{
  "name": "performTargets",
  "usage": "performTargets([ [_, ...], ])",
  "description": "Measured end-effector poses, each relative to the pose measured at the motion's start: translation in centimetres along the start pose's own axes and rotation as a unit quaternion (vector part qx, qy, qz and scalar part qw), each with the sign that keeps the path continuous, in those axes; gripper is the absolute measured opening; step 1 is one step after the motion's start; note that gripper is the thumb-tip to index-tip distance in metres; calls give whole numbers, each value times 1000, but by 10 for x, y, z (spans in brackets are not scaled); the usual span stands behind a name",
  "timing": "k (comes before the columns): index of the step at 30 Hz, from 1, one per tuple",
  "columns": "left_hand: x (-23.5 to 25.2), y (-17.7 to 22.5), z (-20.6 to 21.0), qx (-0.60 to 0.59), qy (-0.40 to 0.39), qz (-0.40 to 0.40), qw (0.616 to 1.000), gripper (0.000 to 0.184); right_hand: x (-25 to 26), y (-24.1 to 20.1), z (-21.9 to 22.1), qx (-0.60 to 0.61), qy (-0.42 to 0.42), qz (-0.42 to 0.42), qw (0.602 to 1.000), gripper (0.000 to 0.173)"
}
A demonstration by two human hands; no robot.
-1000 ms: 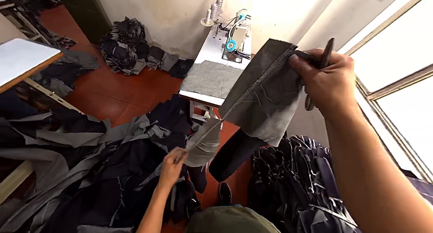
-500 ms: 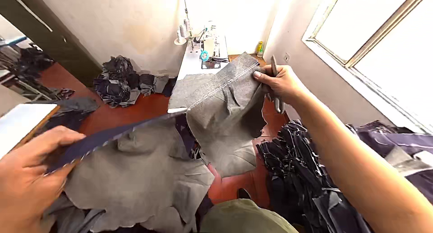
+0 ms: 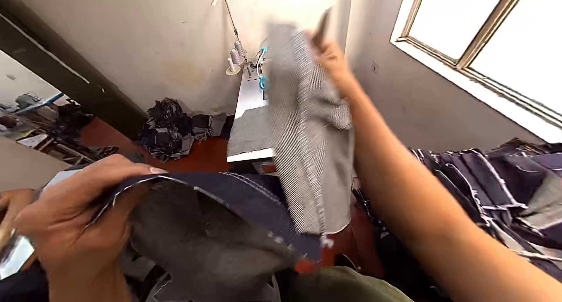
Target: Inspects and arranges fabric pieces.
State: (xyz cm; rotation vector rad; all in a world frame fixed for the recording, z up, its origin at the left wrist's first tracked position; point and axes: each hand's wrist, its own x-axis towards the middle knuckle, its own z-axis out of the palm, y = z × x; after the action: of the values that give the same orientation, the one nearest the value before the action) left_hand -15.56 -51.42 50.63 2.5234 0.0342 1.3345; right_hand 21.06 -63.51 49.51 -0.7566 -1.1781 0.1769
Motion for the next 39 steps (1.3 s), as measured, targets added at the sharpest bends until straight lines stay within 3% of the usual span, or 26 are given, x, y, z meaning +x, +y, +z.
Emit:
performTargets([
  [3, -2, 11, -16, 25, -5, -30, 999, 14, 6, 18, 11, 61, -113, 32, 991, 21],
  [8, -39, 30, -41, 52, 6, -145, 988, 16, -14, 13, -63, -126, -56, 68, 988, 15],
  [13, -38, 41, -9, -5, -41, -236, 971, 11, -91, 9, -130, -273, -61, 140, 950, 20],
  [16, -22, 38, 37, -37, -154, -220, 962, 18, -160, 14, -166, -316, -14, 242, 917, 16],
  [18, -11, 34, 91, -68, -198, -185, 960, 22, -207, 26, -193, -366, 24, 297, 882, 17],
  [21, 4, 31, 183, -122, -227, -139, 956, 23, -274, 24, -222, -456, 146, 397, 783, 23],
  [24, 22, 38, 257, -147, -270, -83, 948, 26, -334, -20, -225, -447, 277, 537, 660, 55],
  [25, 26, 43, 276, -148, -278, -70, 947, 27, -350, -40, -214, -426, 274, 567, 650, 57],
  [28, 40, 59, 313, -166, -299, -64, 938, 25, -371, -81, -162, -315, 139, 586, 734, 45],
  [29, 45, 64, 321, -174, -308, -62, 933, 24, -367, -84, -144, -301, 98, 588, 744, 42],
  [31, 51, 77, 334, -188, -327, -58, 924, 22, -355, -73, -123, -366, 80, 575, 727, 40],
  [33, 54, 95, 341, -199, -344, -70, 915, 19, -339, -55, -128, -411, 96, 563, 710, 44],
  [36, 53, 122, 350, -205, -364, -106, 902, 14, -306, -35, -160, -377, 74, 595, 705, 39],
  [39, 36, 134, 359, -229, -333, -137, 905, 13, -303, -16, -189, -368, 90, 546, 747, 32],
])
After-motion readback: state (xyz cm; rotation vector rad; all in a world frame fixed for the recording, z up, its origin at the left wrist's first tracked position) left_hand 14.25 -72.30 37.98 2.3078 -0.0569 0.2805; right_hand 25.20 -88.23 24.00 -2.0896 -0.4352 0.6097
